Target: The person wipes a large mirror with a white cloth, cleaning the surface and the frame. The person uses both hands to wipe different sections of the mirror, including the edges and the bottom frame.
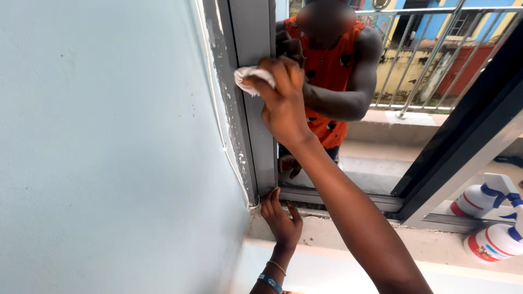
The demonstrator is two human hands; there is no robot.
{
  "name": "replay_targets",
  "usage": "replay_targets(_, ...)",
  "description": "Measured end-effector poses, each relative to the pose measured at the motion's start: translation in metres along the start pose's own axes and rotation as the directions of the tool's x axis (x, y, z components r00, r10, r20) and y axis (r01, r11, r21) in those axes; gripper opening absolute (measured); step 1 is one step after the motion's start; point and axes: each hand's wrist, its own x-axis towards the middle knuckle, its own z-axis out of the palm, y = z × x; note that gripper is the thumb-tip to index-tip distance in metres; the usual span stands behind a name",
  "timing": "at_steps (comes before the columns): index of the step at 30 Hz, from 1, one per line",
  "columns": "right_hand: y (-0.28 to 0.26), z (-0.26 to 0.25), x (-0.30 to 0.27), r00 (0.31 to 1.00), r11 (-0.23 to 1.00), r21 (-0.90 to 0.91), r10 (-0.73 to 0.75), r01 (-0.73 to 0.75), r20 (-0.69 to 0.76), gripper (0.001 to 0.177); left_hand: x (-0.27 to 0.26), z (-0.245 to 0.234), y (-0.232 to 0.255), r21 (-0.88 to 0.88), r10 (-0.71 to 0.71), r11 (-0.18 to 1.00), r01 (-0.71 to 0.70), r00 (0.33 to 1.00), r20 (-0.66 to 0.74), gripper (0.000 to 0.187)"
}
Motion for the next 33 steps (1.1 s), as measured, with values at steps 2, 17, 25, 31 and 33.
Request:
replay_targets(2, 0.003, 0.01, -0.018, 0.998, 0.997, -0.056, -0.052, 0.054, 0.04, 0.049, 0.002, 0.0, 0.002, 0.017, 0.022, 1.0, -0.022, 1.0, -0.021, 0.068)
replay_targets(17, 0.006, 0.02, -0.176, 0.894, 0.985, -0.083, -0.101, 0.152, 0.437, 0.037, 0.0, -0.005, 0.002, -0.033, -0.019, 0.999, 0.02, 0.999, 0.035, 0.072)
replay_targets(25, -0.008, -0.043, -0.17, 0.947, 0.989, -0.143, 0.076, -0.032, 0.312, 0.015, -0.005, 0.0, -0.001, -0.011, 0.1, 0.995, -0.1, 0.995, 0.006, 0.066)
replay_targets(31, 0.04, -0.073, -0.151, 0.952, 0.904, -0.373, -0.101, 0.208, 0.288, 0.018, -0.007, -0.002, 0.001, -0.029, 0.176, 0.984, -0.174, 0.98, 0.088, 0.064)
replay_targets(33, 0.056, -0.078, -0.161, 0.891, 0.876, -0.357, -0.155, 0.324, 0.427, 0.02, -0.012, -0.004, 0.0, -0.024, 0.162, 0.987, -0.161, 0.98, 0.117, 0.063)
